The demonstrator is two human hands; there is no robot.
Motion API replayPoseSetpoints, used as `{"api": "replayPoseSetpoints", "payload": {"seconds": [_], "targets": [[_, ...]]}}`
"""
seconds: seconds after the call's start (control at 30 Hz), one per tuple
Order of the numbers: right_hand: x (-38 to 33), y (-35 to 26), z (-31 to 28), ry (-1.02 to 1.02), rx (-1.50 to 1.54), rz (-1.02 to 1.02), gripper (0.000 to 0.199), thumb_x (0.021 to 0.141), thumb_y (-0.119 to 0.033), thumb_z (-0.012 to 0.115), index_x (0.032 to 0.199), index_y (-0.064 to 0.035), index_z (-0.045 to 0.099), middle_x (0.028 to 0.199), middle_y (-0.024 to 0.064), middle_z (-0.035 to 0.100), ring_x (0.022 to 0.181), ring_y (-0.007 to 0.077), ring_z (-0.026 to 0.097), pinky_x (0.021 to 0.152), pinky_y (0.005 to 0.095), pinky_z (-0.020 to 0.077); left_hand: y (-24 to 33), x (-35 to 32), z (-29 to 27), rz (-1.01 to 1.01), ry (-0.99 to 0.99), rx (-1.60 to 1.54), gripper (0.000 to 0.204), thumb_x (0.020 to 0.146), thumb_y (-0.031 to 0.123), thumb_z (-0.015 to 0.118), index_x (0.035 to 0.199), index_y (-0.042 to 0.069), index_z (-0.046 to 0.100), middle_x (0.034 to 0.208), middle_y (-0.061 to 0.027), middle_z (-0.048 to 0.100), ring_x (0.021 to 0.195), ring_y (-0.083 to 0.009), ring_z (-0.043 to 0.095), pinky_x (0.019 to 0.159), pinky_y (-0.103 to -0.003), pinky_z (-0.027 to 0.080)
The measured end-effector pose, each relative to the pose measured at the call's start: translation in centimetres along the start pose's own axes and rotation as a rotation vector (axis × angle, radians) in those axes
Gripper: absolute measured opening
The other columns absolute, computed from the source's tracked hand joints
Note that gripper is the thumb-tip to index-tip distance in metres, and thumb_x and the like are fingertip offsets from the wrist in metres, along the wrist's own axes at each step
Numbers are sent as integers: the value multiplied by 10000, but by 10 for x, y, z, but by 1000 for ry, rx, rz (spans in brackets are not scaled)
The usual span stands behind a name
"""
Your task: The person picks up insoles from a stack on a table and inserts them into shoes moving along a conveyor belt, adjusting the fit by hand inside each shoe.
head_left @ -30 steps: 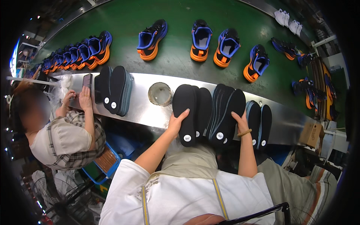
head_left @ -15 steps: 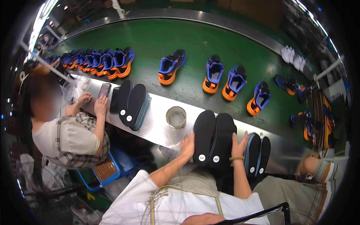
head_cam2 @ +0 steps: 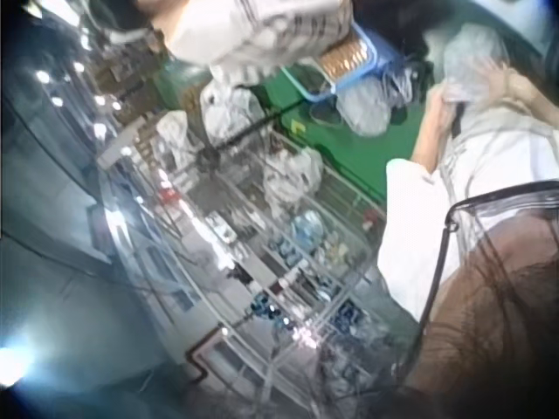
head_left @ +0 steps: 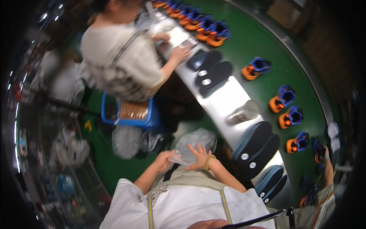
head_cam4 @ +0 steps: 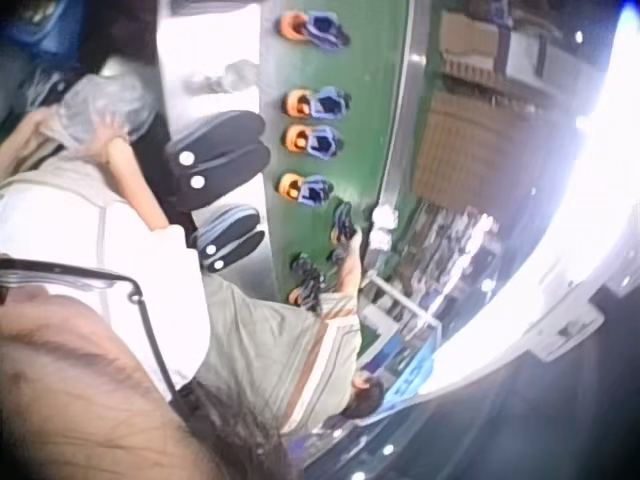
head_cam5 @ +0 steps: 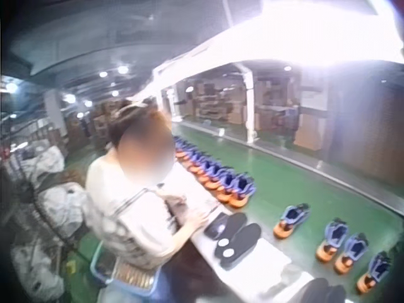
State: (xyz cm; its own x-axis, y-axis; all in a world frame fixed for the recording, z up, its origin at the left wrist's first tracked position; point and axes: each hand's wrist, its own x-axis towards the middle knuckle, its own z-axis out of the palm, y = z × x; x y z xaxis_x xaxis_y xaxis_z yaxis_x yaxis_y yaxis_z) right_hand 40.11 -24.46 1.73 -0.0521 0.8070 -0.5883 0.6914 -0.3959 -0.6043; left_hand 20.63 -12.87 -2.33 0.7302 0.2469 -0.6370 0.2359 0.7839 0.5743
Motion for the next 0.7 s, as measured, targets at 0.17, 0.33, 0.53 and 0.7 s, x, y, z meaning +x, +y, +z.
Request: {"api": "replayPoseSetpoints", "payload": {"seconds": [0.17, 0.33, 0.53, 0.7], "targets": [[82, -24, 127, -301, 523, -342, 420, 743, -231, 564, 1131, -107, 463, 1193, 127, 419, 1107, 268, 413, 886, 410, 344, -14, -105, -57, 182, 461, -285, 333, 789, 220, 562, 1049, 43, 452, 972, -116, 533, 850, -200, 540, 766, -326, 439], [65, -129, 164, -759, 1801, -87, 278, 775, -60, 524, 1051, -51, 486, 1046, 57, 512, 915, 155, 523, 783, 287, 434, -66, -193, -108, 570, 642, 780, 798, 662, 189, 681, 1298, 71, 215, 1224, -195, 285, 1132, -308, 316, 932, -395, 291], [91, -126, 232, -407, 1058, -239, 380, 744, -165, 610, 1064, -48, 442, 1109, 106, 438, 977, 231, 469, 802, 327, 413, -121, -220, -142, 295, 77, 444, 529, 702, 66, 588, 1199, 45, 406, 1290, -114, 271, 1190, -213, 270, 936, -312, 291], [62, -139, 219, -458, 585, -134, 695, 659, -240, 675, 1236, -43, 341, 1245, 104, 374, 1111, 242, 388, 912, 360, 332, -127, -222, -151, 59, 187, -86, 295, 710, 88, 621, 985, 13, 545, 881, -33, 565, 805, -105, 512, 674, -225, 426]]}}
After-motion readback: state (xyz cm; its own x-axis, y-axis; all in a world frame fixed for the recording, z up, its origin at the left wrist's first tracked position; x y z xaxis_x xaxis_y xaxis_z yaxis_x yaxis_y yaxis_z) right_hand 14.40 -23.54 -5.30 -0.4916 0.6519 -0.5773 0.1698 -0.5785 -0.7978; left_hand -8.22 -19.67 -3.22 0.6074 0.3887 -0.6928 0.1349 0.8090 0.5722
